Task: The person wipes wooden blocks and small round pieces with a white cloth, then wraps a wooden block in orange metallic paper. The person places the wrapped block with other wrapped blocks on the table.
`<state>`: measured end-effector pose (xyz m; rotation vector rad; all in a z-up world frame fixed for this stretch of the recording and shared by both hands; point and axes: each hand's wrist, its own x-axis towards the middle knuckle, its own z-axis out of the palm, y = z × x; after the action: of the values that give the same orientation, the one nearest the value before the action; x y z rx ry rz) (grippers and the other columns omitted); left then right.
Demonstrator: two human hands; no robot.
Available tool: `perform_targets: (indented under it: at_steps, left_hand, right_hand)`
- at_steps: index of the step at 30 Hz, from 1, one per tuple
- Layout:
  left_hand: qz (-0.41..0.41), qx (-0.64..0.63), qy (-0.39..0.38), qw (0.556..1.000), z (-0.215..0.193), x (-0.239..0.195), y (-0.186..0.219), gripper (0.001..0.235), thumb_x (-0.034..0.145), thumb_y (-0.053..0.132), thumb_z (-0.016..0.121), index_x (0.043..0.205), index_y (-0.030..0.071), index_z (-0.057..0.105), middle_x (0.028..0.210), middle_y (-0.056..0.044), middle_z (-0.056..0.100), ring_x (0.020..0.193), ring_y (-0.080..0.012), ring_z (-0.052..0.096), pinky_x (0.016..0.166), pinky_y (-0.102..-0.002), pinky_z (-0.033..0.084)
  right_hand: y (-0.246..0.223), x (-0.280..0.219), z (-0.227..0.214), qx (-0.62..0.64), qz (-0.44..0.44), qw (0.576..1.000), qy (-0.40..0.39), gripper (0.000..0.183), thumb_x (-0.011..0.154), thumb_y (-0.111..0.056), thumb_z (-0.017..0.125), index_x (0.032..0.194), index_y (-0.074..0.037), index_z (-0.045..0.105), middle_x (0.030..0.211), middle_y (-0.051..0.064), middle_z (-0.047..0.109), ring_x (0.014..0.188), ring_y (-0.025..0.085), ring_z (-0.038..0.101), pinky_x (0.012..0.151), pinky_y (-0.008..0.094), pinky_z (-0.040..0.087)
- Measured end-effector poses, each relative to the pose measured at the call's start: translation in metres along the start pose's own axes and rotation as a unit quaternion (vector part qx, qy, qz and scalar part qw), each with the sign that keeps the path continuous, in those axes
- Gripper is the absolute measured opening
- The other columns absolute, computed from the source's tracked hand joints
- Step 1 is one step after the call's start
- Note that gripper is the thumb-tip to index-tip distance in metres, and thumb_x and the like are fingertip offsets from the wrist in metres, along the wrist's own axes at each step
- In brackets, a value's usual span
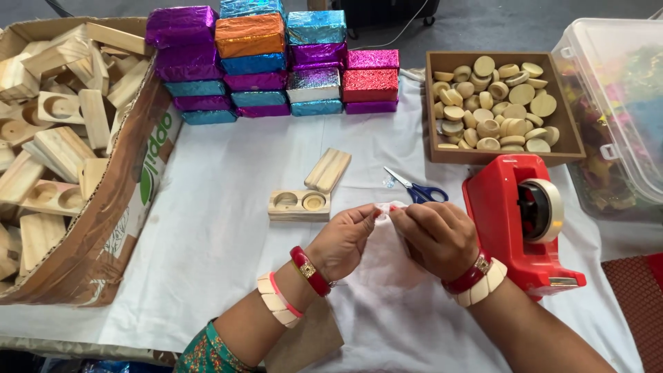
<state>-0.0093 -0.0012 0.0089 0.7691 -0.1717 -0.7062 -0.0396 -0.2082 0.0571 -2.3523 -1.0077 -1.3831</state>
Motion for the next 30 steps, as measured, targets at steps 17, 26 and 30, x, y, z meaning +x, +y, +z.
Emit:
perform_targets:
  at_steps: [17,26,30]
  left_hand:
    - [0.225,0.404,0.047,0.886,0.026,-0.008,0.015,0.040,0.097,-0.002,0.062,0.136,0.008,0.065,0.124,-0.003,0.056,0.108,-0.0114,0.062,0.100,-0.032,0.059]
    - [0.358,0.643,-0.094,0.670,0.027,-0.012,0.046,0.051,0.089,0.003,0.079,0.135,0.011,0.059,0.127,-0.010,0.057,0.117,-0.0250,0.063,0.097,-0.033,0.059]
    - [0.399,0.633,-0.104,0.655,0.011,-0.008,0.058,0.051,0.095,0.008,0.076,0.142,0.016,0.059,0.131,-0.009,0.058,0.123,-0.0235,0.063,0.105,-0.031,0.060]
  right_hand:
    - [-0.021,0.003,0.006,0.189,0.220,0.956,-0.040,0.024,0.082,-0.008,0.072,0.105,-0.002,0.072,0.098,0.010,0.066,0.086,0.023,0.067,0.073,0.033,0.055]
    - [0.006,-0.030,0.008,0.533,0.527,0.626,-0.216,0.027,0.088,-0.012,0.067,0.111,0.002,0.073,0.086,0.007,0.065,0.076,0.017,0.062,0.064,0.030,0.050]
    - [0.002,-0.035,0.012,0.506,0.594,0.564,-0.271,0.028,0.089,-0.016,0.062,0.111,0.000,0.071,0.083,0.007,0.068,0.073,0.018,0.064,0.061,0.030,0.052]
